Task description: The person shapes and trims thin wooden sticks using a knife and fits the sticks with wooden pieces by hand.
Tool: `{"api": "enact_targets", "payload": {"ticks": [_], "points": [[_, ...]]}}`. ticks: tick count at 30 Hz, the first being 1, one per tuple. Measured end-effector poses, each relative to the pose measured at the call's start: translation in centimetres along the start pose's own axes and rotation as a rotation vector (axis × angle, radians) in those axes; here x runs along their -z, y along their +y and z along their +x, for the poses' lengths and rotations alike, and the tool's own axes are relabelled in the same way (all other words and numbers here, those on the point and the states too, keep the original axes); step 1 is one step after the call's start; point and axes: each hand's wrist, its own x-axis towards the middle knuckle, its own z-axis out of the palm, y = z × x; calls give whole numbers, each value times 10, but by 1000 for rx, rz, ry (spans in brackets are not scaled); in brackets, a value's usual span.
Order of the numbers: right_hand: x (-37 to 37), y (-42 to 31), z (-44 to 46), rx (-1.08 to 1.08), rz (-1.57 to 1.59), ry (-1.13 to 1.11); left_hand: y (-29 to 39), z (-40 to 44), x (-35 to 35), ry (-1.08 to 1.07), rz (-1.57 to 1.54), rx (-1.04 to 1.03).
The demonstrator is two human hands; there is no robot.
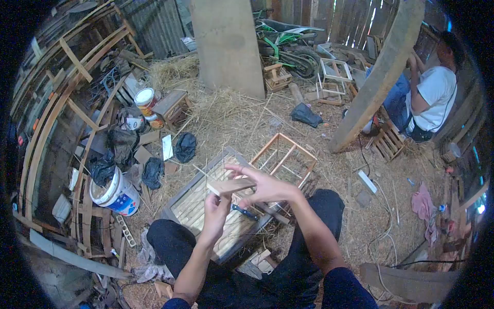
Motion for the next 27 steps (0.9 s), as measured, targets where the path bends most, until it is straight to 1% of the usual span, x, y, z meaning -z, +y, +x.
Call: {"api": "enact_targets", "payload": {"ticks": [2,3,4,6,8,11,12,14,16,19,20,23,24,27], "points": [[-1,-1,1,-110,-94,28,10,3,2,5,-40,-28],[-2,-3,2,-166,-141,43,15,3,3,16,-71,25],[-12,-3,3,-34,-330,174,20,3,5,26,-102,77],[-24,-4,3,53,-508,263,23,4,10,31,-151,160],[-30,-8,4,169,-716,348,25,3,8,27,-189,176],[-29,-9,-2,115,-904,345,25,0,1,8,-228,198],[-26,-6,-4,113,-865,447,25,-1,-1,2,-236,203],[-14,9,-5,109,-779,648,25,-9,-8,-79,-210,244],[15,13,-12,37,-907,871,20,-14,-13,-172,-225,291],[42,4,-25,-131,-905,1016,15,-17,-19,-228,-188,284],[45,7,-28,-92,-949,1014,14,-16,-17,-246,-178,288],[27,6,-28,-93,-915,1033,9,-16,-3,-290,-141,361],[24,6,-30,-68,-878,947,13,-15,-1,-290,-108,380],[9,3,-33,91,-882,716,29,-11,-5,-252,-102,387]]}}
